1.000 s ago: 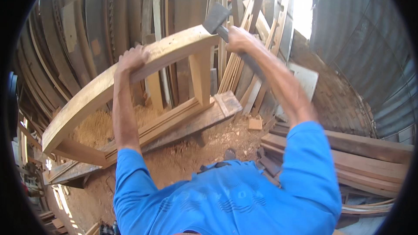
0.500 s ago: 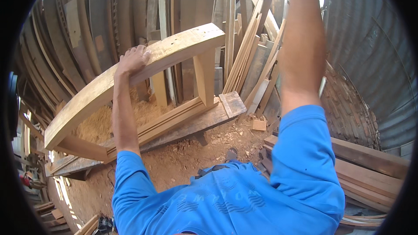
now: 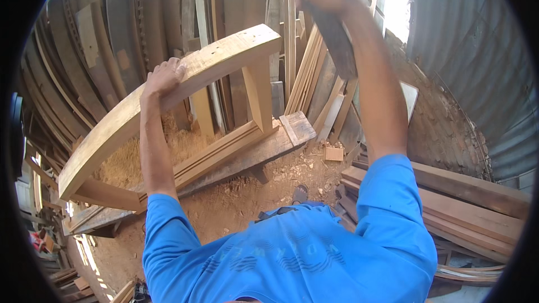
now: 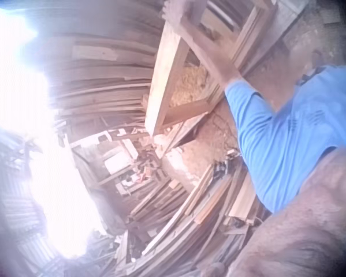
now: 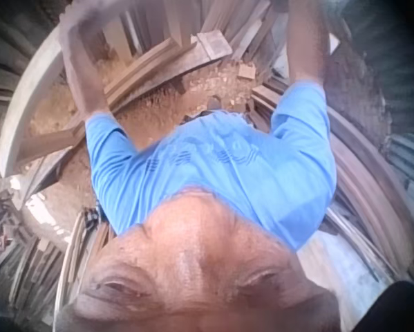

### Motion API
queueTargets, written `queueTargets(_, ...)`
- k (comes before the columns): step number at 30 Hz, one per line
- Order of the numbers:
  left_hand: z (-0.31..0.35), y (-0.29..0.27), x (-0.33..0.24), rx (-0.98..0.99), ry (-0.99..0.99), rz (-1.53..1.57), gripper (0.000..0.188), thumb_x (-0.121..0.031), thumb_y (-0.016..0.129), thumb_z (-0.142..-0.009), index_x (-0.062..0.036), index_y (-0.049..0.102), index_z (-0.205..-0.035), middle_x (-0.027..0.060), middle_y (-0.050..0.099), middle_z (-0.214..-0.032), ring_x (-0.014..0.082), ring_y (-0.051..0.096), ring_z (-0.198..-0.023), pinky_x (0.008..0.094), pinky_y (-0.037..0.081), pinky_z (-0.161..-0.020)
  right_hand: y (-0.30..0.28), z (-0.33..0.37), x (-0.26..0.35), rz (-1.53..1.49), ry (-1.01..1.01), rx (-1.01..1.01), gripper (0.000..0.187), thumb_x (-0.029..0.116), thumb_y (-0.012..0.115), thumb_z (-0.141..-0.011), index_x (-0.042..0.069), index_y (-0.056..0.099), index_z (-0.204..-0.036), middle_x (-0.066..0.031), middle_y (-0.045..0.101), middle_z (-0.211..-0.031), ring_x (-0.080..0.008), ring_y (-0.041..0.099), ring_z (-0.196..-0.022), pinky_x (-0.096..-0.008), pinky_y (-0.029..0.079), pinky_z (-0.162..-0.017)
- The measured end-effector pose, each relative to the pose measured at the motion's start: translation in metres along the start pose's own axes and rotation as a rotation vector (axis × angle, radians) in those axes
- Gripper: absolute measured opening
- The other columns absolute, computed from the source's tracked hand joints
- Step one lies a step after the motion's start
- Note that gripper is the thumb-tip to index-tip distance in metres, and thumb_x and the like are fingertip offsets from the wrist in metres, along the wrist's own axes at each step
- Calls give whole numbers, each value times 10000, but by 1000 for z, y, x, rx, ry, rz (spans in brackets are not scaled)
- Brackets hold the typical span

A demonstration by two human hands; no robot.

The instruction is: The person hammers nails into the corner joints of a curved wooden frame using a hammer, rotates the frame by hand to access different sides, and secures the assembly by driving in additional nails.

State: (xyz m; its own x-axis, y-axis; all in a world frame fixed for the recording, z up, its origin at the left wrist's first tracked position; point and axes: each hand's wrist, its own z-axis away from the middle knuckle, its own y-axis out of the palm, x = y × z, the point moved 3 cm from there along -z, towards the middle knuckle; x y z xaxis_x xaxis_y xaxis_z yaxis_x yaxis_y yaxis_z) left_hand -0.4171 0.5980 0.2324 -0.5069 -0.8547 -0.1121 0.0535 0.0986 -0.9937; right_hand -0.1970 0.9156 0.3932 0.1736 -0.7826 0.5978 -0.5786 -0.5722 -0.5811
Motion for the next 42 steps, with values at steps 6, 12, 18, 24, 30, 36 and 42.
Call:
queueTargets(6,-8,-1,-11,-26,18,-11,601,-489,370,-1023,-110,444,-1483,198,470,-1512,367,409,-1422,575,277,-1162,3,-32,-27,351,44,-11,272,225,635,-940,-25,618,-1047,-116,669,-794,-198,658,-689,-350,538,-637)
queueTargets(12,-11,2,-2,-16,-6,-20,606,-490,381,-1017,-114,441,-1488,192,471,-1516,375,402,-1427,572,281,-1162,82,62,-94,564,321,541,326,160,665,-803,-56,602,-1038,-214,689,-868,-334,714,-811,-420,575,-789)
queueTargets(18,-12,1,-7,-4,2,-28,582,-479,374,-1017,-150,437,-1493,183,466,-1523,375,409,-1422,565,283,-1164,86,169,-156,-395,513,385,205,115,679,-838,-13,563,-950,-81,611,-689,-151,626,-589,-328,527,-544)
queueTargets(24,-28,-4,-8,24,14,-59,527,-430,373,-1004,-100,509,-1392,211,544,-1425,381,480,-1347,528,349,-1116,143,288,-237,-599,854,335,123,96,686,-842,7,601,-838,-74,640,-652,-141,609,-535,-307,509,-501)
queueTargets(30,-83,-6,-81,200,182,-109,473,-378,451,-998,-13,571,-1273,233,598,-1313,365,543,-1264,455,408,-1058,216,359,-329,-477,1081,462,150,127,677,-842,-22,683,-823,-103,676,-673,-178,655,-569,-330,515,-528)
queueTargets(36,-131,21,-162,87,365,108,403,-333,474,-1030,25,599,-1167,232,675,-1125,357,631,-1064,406,465,-947,266,370,-368,-603,1237,377,252,176,707,-889,-36,685,-755,-128,690,-662,-204,673,-557,-361,531,-536)
queueTargets(42,-131,25,-176,22,272,202,392,-338,479,-1041,0,639,-1158,254,683,-1108,426,638,-1022,428,484,-917,286,374,-391,-571,1317,373,271,182,716,-892,-58,696,-767,-139,695,-665,-209,673,-546,-354,525,-507)
